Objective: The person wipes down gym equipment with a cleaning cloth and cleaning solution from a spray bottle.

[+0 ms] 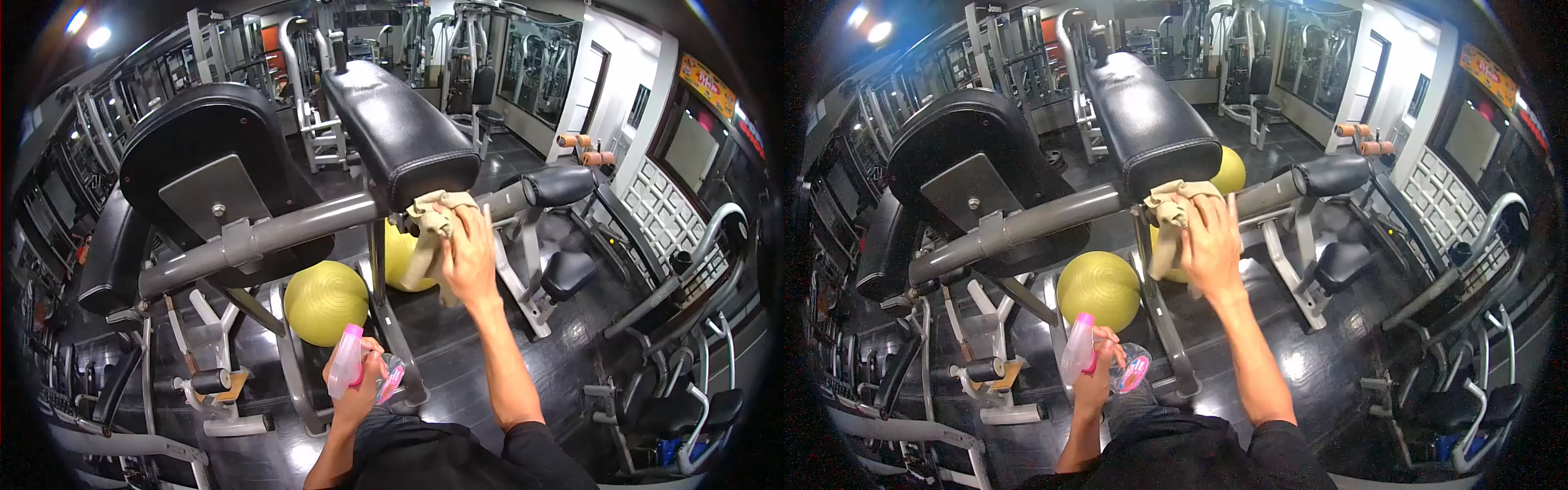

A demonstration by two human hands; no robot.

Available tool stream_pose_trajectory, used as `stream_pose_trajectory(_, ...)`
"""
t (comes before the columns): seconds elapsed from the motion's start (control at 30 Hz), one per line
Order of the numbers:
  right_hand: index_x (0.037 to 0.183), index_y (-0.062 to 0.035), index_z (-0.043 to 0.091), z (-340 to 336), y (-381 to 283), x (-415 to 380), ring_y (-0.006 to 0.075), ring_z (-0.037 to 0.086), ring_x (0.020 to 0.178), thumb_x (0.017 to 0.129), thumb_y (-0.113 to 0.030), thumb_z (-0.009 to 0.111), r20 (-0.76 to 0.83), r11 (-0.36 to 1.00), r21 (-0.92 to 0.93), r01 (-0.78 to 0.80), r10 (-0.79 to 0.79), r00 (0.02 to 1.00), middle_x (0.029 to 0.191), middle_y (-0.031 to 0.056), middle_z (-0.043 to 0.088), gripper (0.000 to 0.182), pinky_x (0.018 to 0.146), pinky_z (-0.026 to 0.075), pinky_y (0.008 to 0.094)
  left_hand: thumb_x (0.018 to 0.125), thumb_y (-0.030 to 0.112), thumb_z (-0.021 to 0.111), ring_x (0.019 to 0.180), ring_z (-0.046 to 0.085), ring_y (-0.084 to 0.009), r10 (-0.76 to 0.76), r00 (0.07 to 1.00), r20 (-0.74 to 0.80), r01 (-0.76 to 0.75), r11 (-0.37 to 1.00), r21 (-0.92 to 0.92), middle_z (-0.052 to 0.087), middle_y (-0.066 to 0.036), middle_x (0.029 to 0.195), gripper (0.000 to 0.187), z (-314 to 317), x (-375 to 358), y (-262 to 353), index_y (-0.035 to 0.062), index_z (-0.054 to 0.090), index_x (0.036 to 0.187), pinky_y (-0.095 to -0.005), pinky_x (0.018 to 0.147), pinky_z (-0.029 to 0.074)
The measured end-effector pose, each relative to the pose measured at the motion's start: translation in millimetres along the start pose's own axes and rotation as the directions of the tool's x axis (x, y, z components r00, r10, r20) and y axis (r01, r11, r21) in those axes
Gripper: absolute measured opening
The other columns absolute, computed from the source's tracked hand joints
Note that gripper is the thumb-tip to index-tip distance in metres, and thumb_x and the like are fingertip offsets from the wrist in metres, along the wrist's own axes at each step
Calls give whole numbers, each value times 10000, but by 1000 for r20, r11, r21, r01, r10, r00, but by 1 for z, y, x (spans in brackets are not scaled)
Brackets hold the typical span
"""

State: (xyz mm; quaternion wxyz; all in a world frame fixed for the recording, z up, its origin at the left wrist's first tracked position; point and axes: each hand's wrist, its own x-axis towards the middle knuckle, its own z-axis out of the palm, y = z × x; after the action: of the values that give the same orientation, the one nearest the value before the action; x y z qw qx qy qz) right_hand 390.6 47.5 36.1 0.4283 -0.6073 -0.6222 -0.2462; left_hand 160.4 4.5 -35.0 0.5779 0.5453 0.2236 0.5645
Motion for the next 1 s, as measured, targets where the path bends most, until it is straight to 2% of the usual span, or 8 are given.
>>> stream_pose_trajectory(0.1,1209,-109,557,-9,7,5,322,489,1136,769,-21,592,41,1000,-22,-6,7,999,1162,119,516,449,1034,337,512,872,-85,531,624,571,-107,1,1000,17,-1,1000,-1,574,-119,883,140,5,-4,0,-22,505,993,-245,564,476)
stream_pose_trajectory(0.17,1206,-102,561,-2,7,5,334,501,1116,760,3,596,1,984,173,-39,40,999,1164,128,515,459,958,415,443,871,-85,535,625,571,-106,9,1000,20,-9,1000,5,575,-118,883,140,9,-5,-1,-22,505,992,-243,565,476)
stream_pose_trajectory(0.2,1206,-109,564,0,7,4,339,511,1098,752,24,598,-32,989,148,-14,19,999,1151,132,520,474,894,451,406,869,-88,535,625,571,-104,-2,1000,22,2,1000,11,575,-117,882,141,10,-7,-2,-21,506,989,-243,565,475)
stream_pose_trajectory(0.5,1195,-130,584,5,14,1,309,534,996,738,21,612,-37,983,182,-33,41,998,1027,106,526,483,845,459,405,861,-99,538,627,573,-101,-20,1000,20,20,1000,0,579,-109,884,134,19,5,-6,-23,516,969,-239,559,472)
stream_pose_trajectory(0.57,1170,-118,603,4,14,0,324,528,1039,784,1,580,8,974,211,-80,80,997,1072,106,534,404,909,435,407,860,-99,541,628,574,-101,-5,1000,25,6,1000,-20,580,-109,885,133,23,10,-7,-25,517,967,-239,559,472)
stream_pose_trajectory(0.83,1144,-85,615,18,33,0,337,524,1023,797,-82,593,-104,981,179,75,-57,993,1042,112,552,348,893,430,426,844,-109,545,639,580,-109,-1,997,76,3,1000,-19,586,-120,896,168,49,37,-16,-33,504,988,-238,569,473)
stream_pose_trajectory(0.9,1128,-125,637,19,39,2,297,532,1010,767,-109,629,-156,969,209,134,-102,982,1018,78,564,362,902,427,424,838,-116,547,641,583,-113,29,998,60,-27,999,-37,584,-128,896,175,63,46,-13,-37,502,987,-241,573,477)
stream_pose_trajectory(1.0,1120,-114,644,15,50,2,293,536,1009,770,-122,617,-107,948,267,173,-150,983,1042,78,579,351,900,424,413,826,-132,547,643,588,-122,59,998,26,-58,998,-31,581,-145,896,187,78,53,-21,-47,499,985,-247,582,484)
